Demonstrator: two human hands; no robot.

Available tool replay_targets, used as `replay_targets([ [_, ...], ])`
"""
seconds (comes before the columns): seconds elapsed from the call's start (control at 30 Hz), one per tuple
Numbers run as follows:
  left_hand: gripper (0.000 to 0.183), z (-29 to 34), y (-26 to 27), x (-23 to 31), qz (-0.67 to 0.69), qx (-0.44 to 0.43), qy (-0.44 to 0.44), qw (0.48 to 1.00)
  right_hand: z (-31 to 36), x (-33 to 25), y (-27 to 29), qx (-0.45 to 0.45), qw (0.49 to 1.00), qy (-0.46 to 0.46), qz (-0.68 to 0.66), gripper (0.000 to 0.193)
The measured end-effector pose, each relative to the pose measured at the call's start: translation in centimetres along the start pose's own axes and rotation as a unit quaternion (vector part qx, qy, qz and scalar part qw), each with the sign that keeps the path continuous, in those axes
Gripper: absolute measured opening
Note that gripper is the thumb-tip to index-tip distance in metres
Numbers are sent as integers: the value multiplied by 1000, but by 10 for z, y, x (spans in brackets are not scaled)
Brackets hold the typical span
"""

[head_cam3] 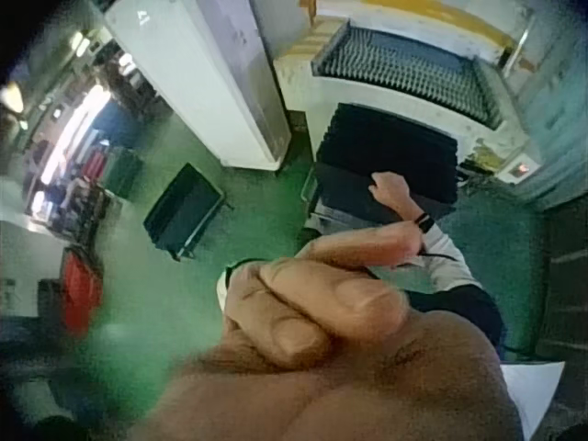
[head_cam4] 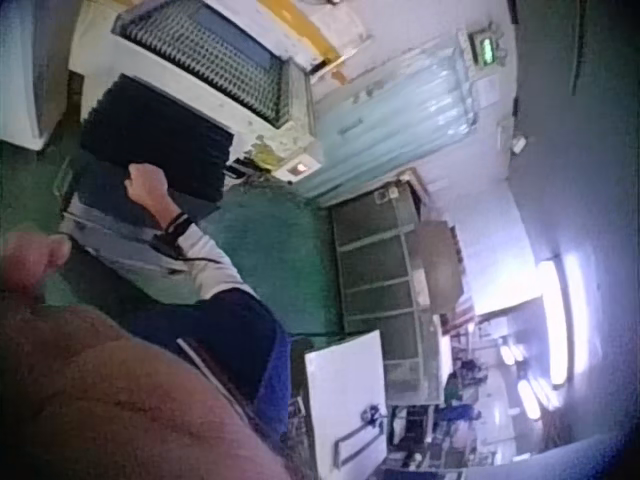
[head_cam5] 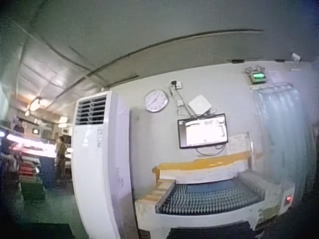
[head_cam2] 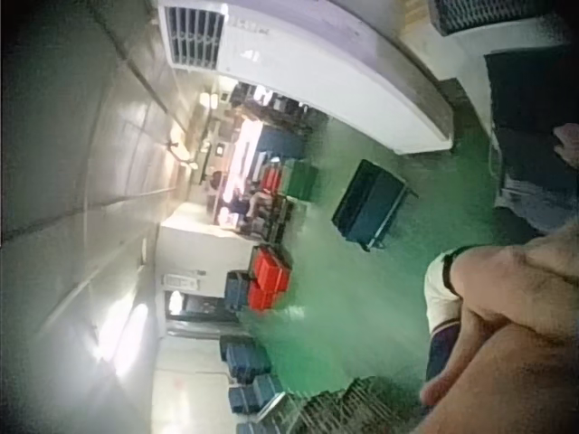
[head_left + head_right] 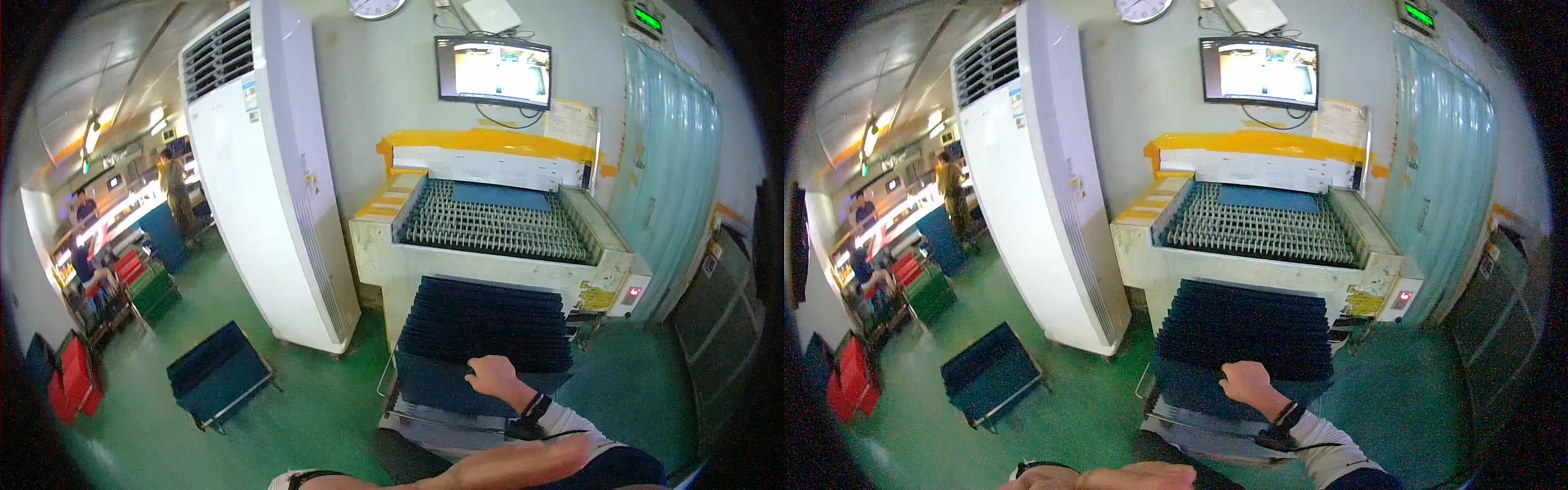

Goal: Manually handling and stacking metal sheets within a fabrication facility.

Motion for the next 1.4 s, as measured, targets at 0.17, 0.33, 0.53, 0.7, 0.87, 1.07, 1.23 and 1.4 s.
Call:
replay_targets([
  [0.17,16,5,-4,4,-8,32,-43,999,-5,-8,5,25,1000,11,-12,26],
  [0.33,15,11,-2,7,35,118,-95,988,-3,-8,4,32,999,1,-16,26],
  [0.53,11,7,10,30,-19,-43,-152,987,-4,-8,0,39,999,8,-4,26],
  [0.7,6,14,-12,62,-158,40,-130,978,-7,-23,11,27,1000,-1,1,29],
  [0.87,11,16,-10,58,-163,213,-110,957,-2,-11,10,67,998,-10,-18,27],
  [1.07,17,38,-28,91,-218,381,-234,868,4,-18,12,96,995,1,-9,25],
  [1.23,14,34,-31,81,-239,280,-230,901,5,-20,12,79,996,-8,-41,30],
  [1.4,12,26,-22,68,-242,206,-222,922,-3,-8,0,91,996,-6,-24,27],
])
Point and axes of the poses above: each hand's wrist, its own z-axis away from the middle knuckle, its own y-axis out of the back of the hand, x = y × z, the point moved 8 cm from there along -z, towards the middle knuckle, and after that the axes turned 1 degree about -y, right-handed, at the moved point
